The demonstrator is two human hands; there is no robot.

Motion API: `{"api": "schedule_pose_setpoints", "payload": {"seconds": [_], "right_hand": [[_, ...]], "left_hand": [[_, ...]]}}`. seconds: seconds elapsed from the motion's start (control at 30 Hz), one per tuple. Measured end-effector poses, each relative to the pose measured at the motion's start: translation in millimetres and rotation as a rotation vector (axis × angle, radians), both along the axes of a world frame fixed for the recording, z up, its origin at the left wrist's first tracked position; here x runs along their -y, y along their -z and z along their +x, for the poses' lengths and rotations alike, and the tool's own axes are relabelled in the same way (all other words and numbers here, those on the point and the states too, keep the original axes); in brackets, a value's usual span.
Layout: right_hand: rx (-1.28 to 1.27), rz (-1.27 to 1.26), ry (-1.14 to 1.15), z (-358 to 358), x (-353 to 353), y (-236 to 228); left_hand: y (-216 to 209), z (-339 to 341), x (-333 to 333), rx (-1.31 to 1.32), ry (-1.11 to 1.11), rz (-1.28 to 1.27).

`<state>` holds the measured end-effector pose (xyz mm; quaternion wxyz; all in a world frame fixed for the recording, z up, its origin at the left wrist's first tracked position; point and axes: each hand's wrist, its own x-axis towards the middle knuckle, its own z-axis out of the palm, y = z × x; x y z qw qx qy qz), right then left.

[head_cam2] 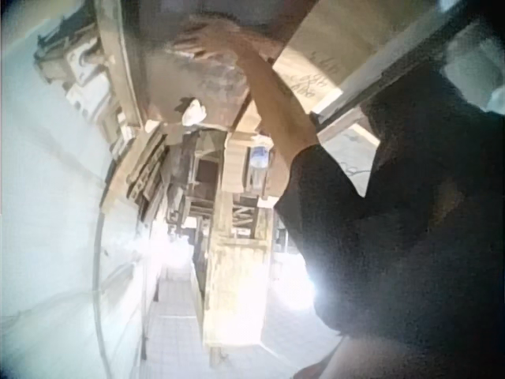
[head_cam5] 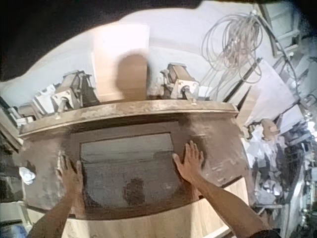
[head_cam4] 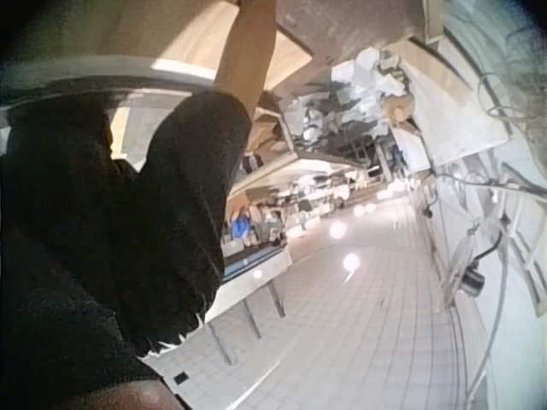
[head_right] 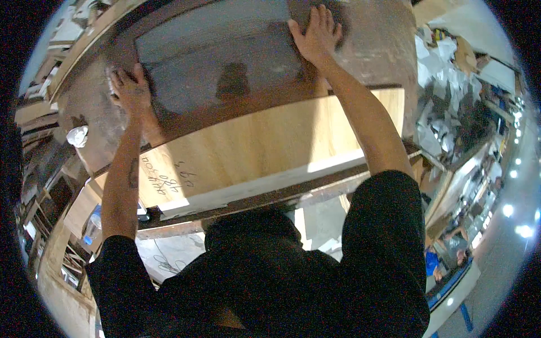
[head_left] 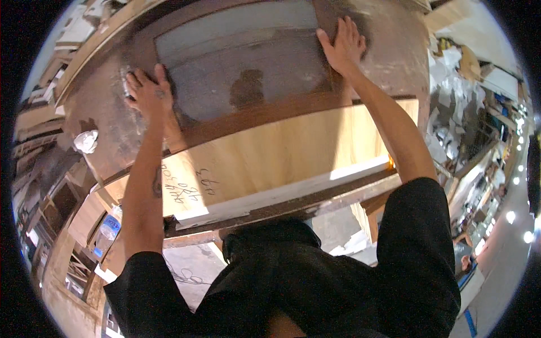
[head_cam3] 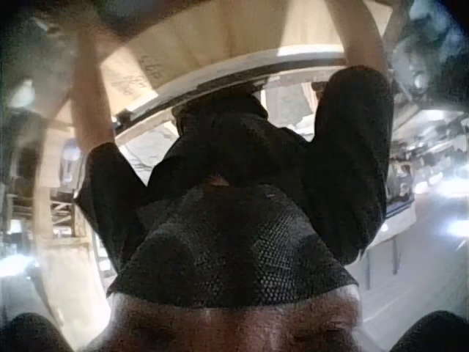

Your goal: The person picks up wood and glass frames from a pile, places them individually onto a workbench to press them down, and then sets them onto a wooden board on the floor.

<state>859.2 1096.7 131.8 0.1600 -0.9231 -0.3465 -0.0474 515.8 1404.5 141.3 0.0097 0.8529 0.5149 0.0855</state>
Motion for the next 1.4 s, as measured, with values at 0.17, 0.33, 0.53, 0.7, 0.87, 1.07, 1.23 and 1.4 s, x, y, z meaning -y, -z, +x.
{"api": "schedule_pose_setpoints", "payload": {"seconds": [0.17, 0.33, 0.53, 0.7, 0.87, 1.07, 1.23, 1.4], "right_hand": [[-0.058, -0.13, 0.049, -4, 2, -17], [-0.025, -0.182, 0.058, -4, -3, -18], [-0.009, -0.142, 0.038, -5, -2, -18], [0.0, -0.115, 0.026, -8, 0, -17], [0.031, -0.161, 0.078, -4, 3, -19], [-0.026, -0.239, 0.098, -9, -10, -22], [-0.053, -0.217, 0.096, -7, 0, -22], [-0.054, -0.135, 0.079, -3, 8, -19]], "left_hand": [[-8, 9, 1, -0.089, -0.013, 0.029], [-19, 10, 6, -0.053, -0.047, -0.109], [-18, 12, 6, -0.065, -0.073, -0.109], [-17, 8, 6, -0.041, -0.044, -0.104], [-14, 16, 5, -0.036, -0.018, -0.112], [-18, 8, 3, -0.069, -0.084, -0.076], [-14, 13, 5, -0.091, -0.054, -0.096], [-16, 15, 9, -0.024, -0.02, -0.111]]}}
